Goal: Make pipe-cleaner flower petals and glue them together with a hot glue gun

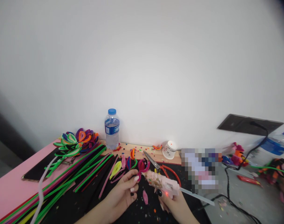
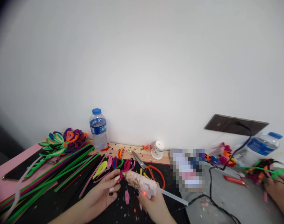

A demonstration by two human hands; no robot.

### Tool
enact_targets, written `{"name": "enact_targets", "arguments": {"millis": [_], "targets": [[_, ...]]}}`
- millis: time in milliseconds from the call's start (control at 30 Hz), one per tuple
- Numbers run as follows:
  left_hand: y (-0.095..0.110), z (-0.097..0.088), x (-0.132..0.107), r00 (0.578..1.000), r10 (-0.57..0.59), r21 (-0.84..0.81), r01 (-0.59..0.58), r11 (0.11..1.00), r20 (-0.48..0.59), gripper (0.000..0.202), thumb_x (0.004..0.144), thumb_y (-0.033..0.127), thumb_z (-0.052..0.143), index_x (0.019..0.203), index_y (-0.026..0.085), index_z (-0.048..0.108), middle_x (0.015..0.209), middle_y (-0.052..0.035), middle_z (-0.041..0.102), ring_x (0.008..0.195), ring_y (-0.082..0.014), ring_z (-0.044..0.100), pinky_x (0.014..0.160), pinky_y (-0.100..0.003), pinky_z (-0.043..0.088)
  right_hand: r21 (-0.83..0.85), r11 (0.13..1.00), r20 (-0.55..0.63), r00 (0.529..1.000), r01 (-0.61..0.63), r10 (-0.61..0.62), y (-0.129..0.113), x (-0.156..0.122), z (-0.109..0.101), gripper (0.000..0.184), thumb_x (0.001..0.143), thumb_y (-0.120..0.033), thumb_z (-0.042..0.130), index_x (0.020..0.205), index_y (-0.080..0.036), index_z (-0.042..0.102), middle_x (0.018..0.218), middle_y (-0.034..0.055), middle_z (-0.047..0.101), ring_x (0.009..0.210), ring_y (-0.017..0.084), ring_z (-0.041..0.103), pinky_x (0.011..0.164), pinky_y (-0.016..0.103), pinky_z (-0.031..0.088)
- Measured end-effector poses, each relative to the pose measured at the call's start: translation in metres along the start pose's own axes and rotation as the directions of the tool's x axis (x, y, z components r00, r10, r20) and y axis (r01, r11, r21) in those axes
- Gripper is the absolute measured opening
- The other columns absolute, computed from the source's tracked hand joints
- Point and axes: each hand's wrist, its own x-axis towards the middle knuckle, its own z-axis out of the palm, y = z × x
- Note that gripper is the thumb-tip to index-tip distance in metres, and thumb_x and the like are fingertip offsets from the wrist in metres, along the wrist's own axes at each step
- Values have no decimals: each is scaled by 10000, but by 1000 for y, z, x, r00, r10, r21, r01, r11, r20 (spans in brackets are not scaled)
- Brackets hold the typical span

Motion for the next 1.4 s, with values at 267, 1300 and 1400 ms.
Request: {"name": "enact_targets", "arguments": {"millis": [267,1300,1400], "targets": [[0,-3,2,1000,14,-7,-14,1000,2,363,594,148,815,886,181,602,668,66,498,457,4,399,458,-127,324,33,999,66,998,-1,-1,10,1,-1,477,682,-622,581,663,-147,620,396,-30,441,368,110,417,361,212,373],[1,1,1,1000,19,-26,-19,999,-4,337,610,115,796,873,173,592,643,72,483,435,10,390,444,-119,320,10,1000,20,1000,5,-5,0,1,-1,472,682,-630,572,624,-163,596,380,-31,421,413,142,461,407,237,420],[0,-1,2,1000,19,-23,-19,1000,-4,326,625,117,787,881,177,594,653,71,485,440,9,394,445,-120,316,11,1000,4,1000,18,-18,-2,1,-1,466,678,-625,580,632,-162,604,367,-37,413,387,133,443,383,230,405]]}}
